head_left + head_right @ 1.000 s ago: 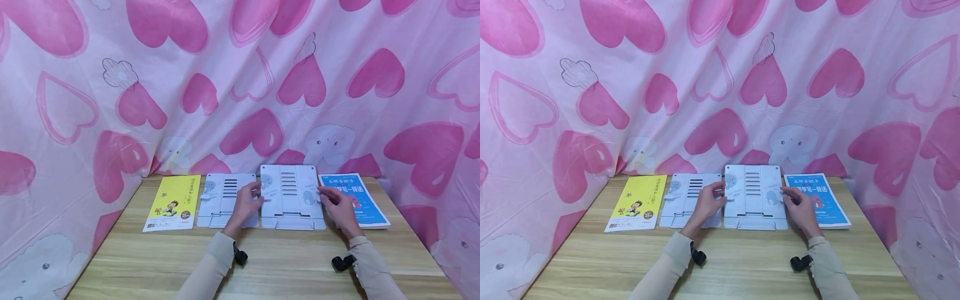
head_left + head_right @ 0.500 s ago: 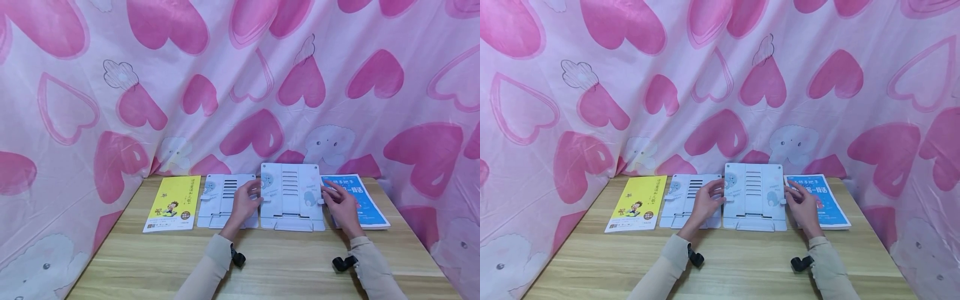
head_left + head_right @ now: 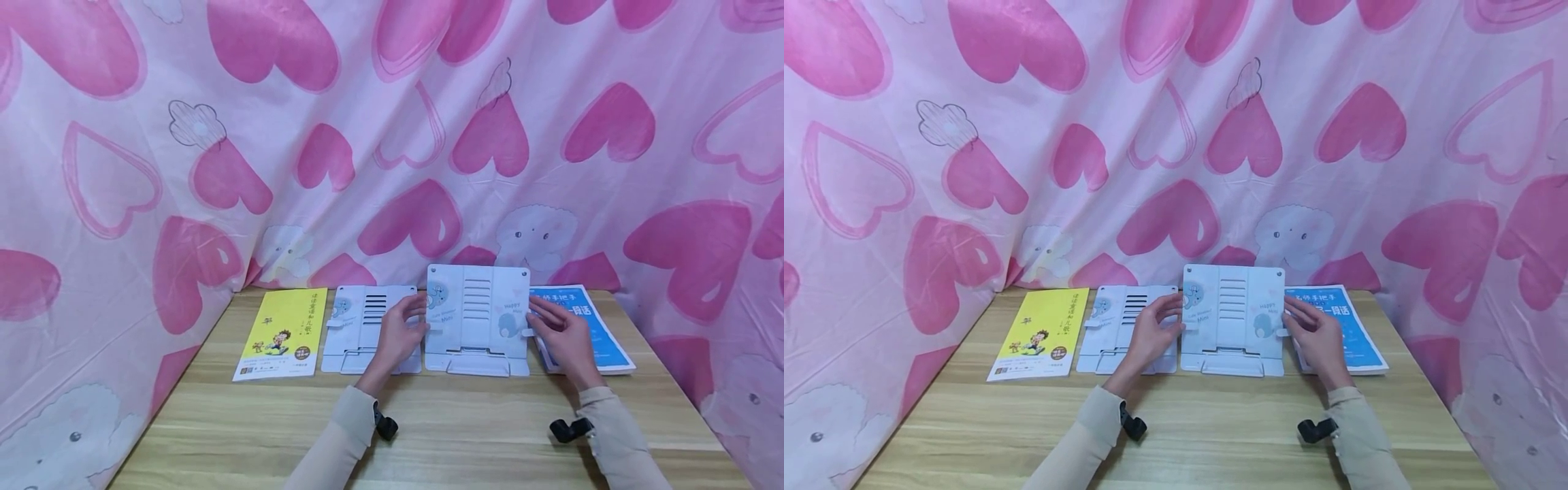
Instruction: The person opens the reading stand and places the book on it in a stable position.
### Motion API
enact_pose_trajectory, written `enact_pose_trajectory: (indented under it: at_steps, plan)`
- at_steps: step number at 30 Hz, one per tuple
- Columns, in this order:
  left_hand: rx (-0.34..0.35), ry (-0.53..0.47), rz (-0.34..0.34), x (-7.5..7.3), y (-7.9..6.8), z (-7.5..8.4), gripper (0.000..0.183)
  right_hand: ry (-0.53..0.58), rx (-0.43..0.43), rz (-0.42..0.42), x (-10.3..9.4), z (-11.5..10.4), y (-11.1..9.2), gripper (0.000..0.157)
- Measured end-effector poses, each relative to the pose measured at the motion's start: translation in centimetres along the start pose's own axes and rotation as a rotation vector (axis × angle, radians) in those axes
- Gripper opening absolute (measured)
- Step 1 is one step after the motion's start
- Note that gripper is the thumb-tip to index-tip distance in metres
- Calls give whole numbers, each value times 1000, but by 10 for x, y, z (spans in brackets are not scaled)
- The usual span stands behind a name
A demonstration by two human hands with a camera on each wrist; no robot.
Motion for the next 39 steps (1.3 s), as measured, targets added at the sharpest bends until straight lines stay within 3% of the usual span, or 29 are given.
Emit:
enact_pose_trajectory:
  at_steps: [8, 13, 21, 27, 39]
  plan:
    - [40, -10, -45, -1, -3, -1, 58, 4, 11, -23, -5, 2, -4, 62]
    - [29, 0, -51, 1, -5, -1, 61, 0, -11, -40, -8, 1, -8, 62]
    - [45, -8, -20, 0, -5, 4, 68, 40, -36, -42, -16, -7, -14, 62]
    - [64, 6, -4, 1, -4, 3, 67, 24, -99, -39, -20, -12, -22, 52]
    - [130, 0, 81, -4, -1, 7, 43, 95, -82, -97, -23, -5, -27, 49]
Point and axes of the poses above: each hand's wrist, its own y-axis towards the middle knuckle, its own x-axis out of the palm, z = x × y, the point moved 6 cm from there along y, towards the middle knuckle, and after that the axes turned 15 degrees about -x, right-handed, at the moved point
